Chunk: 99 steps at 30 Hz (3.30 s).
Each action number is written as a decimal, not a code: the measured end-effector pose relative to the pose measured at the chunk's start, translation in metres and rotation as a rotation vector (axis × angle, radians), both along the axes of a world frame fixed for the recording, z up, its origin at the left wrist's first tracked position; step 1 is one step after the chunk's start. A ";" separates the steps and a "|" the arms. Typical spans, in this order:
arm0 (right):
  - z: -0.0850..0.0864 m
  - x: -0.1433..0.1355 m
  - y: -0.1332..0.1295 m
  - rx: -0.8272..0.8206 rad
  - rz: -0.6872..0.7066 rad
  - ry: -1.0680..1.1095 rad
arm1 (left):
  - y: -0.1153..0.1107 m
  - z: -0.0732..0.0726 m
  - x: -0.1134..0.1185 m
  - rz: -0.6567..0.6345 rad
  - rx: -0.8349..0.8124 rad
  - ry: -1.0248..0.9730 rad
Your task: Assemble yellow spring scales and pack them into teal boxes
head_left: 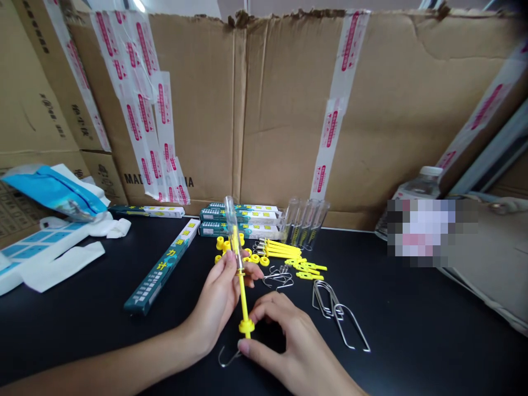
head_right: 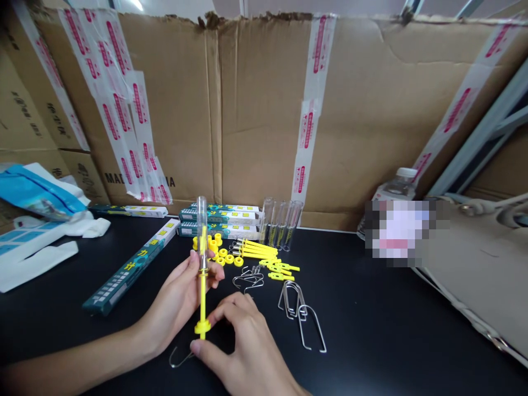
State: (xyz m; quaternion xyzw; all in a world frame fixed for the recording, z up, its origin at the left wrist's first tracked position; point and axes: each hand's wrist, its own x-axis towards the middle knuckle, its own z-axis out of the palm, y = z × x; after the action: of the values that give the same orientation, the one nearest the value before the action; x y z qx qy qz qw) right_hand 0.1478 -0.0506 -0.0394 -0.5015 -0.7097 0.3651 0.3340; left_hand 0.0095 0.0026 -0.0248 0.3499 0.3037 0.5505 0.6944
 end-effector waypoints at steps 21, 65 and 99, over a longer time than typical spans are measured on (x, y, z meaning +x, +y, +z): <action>0.003 0.014 0.021 -0.308 0.040 0.677 | -0.010 -0.006 -0.011 -0.181 0.373 0.481; 0.004 0.015 0.017 -0.254 0.146 0.659 | -0.008 0.003 -0.014 -0.311 0.425 0.608; 0.007 0.016 0.020 -0.405 0.017 0.736 | -0.006 -0.001 -0.018 -0.110 0.398 0.680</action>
State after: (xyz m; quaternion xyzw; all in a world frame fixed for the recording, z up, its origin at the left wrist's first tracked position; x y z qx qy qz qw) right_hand 0.1635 -0.0309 -0.0321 -0.3871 -0.4610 0.6550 0.4568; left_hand -0.0083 -0.0037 -0.0260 0.6558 0.3846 0.4131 0.5014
